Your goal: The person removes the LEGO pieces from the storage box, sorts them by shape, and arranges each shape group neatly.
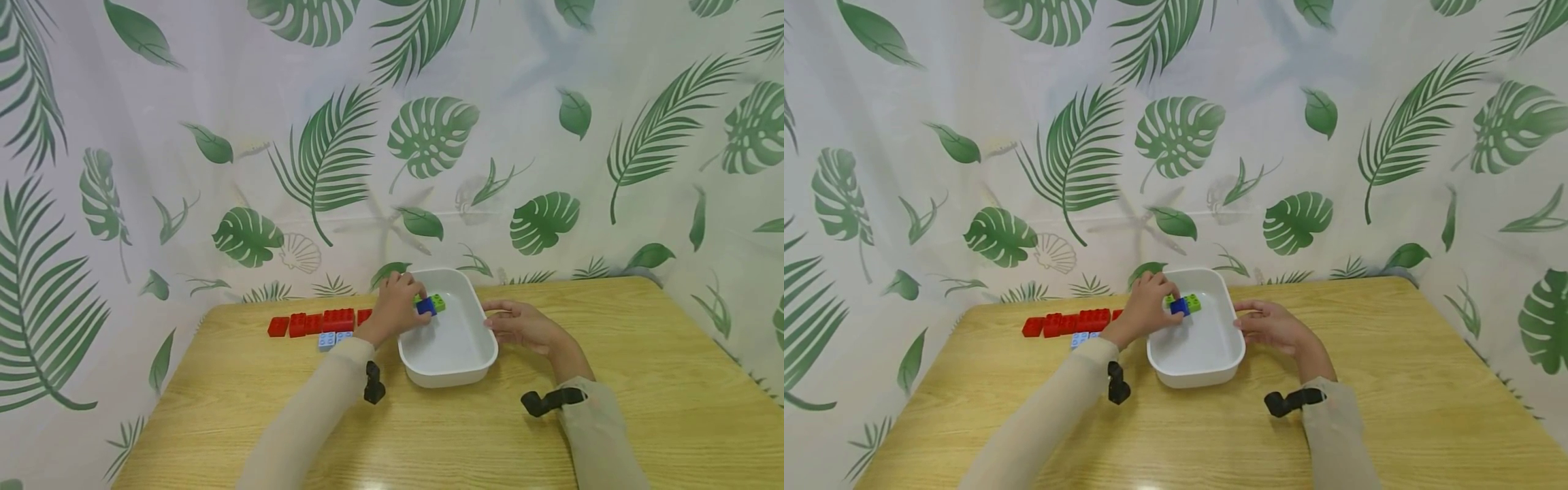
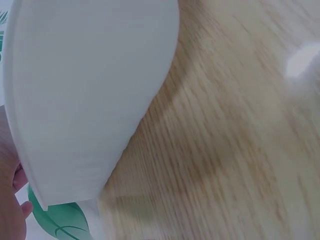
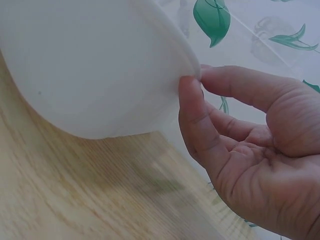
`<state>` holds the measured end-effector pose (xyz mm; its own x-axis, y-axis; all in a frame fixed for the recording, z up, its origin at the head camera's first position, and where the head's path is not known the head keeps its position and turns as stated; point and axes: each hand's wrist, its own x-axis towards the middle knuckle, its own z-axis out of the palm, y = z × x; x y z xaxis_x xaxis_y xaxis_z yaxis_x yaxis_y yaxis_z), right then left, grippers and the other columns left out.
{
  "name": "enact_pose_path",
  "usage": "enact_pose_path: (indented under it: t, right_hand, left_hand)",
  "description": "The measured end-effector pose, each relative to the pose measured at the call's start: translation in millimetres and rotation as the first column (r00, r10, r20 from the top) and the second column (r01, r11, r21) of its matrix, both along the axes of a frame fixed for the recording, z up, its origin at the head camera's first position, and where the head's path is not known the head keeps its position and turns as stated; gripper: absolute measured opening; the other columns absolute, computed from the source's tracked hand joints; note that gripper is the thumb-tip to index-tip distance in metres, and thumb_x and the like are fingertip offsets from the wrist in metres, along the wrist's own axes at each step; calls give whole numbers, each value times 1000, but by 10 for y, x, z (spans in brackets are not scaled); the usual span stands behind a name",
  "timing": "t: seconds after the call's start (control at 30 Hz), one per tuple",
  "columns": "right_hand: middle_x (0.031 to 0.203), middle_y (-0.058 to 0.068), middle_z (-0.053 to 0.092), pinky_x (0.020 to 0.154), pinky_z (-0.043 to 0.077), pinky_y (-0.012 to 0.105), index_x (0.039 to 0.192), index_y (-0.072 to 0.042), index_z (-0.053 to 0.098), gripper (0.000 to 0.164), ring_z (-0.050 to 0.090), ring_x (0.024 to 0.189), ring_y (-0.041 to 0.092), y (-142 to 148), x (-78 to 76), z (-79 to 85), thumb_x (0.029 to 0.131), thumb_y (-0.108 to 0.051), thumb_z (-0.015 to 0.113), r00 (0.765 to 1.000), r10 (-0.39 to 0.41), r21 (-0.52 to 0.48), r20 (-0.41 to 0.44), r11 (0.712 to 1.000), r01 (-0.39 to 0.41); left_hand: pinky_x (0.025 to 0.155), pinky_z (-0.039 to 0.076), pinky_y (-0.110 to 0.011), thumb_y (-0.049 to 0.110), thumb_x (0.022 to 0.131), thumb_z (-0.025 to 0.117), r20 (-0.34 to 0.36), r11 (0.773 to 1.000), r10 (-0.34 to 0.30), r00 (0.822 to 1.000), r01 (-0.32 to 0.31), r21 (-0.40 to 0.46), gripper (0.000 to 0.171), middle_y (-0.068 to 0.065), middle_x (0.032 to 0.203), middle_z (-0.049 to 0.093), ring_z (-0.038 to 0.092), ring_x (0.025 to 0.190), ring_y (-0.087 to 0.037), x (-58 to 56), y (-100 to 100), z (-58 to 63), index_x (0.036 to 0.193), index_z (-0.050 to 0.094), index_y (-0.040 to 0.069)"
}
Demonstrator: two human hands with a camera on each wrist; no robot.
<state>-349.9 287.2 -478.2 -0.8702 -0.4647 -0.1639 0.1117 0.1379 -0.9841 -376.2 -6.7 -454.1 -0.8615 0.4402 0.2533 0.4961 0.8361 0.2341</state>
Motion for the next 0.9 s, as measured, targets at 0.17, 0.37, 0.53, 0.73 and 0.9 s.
enact_pose_path:
  t: [0.17, 0.37, 0.53, 0.73, 0.9]
  right_hand:
    - [109, -2, 74, 85, 59, 30, 151, 8, 34, 58, 70, 99, 11, 3, 2, -2, 102, -10, 59, 1000, -3, 4, 4, 1000, 3]
    - [110, -1, 73, 85, 59, 30, 152, 8, 34, 59, 70, 99, 12, 1, 11, 11, 102, -11, 60, 1000, -12, 3, 16, 1000, 12]
    - [111, 0, 73, 85, 59, 30, 151, 8, 34, 59, 70, 99, 12, 2, 10, 9, 102, -12, 60, 1000, -14, 2, 16, 1000, 14]
    - [110, -1, 73, 85, 59, 30, 151, 8, 35, 58, 70, 99, 12, 9, 2, 2, 102, -11, 60, 1000, -11, 0, 12, 1000, 11]
    - [108, -3, 73, 84, 59, 29, 151, 8, 35, 58, 70, 98, 12, 11, -3, -2, 102, -12, 60, 1000, -10, -1, 13, 1000, 10]
  left_hand:
    - [103, 40, -45, 37, 86, 80, -10, 1000, -7, 1000, 8, 19, 31, -4, 115, 61, 44, 113, -23, 23, -44, 4, 108, 71, 16]
    - [105, 38, -46, 36, 86, 80, 1, 999, -25, 1000, 25, 42, 30, -5, 115, 60, 44, 113, -24, 58, -125, 35, 108, 72, 16]
    - [106, 37, -46, 34, 87, 79, -4, 994, -45, 999, 45, 100, 31, -7, 117, 62, 46, 115, -25, 96, -203, 122, 109, 72, 14]
    - [98, 40, -43, 33, 87, 79, -50, 989, -50, 998, 56, 136, 29, -6, 117, 62, 45, 110, -25, 153, -304, 260, 108, 71, 14]
    - [93, 39, -43, 31, 86, 79, -82, 987, -50, 995, 62, 146, 28, -7, 112, 61, 44, 106, -25, 197, -441, 348, 106, 71, 13]
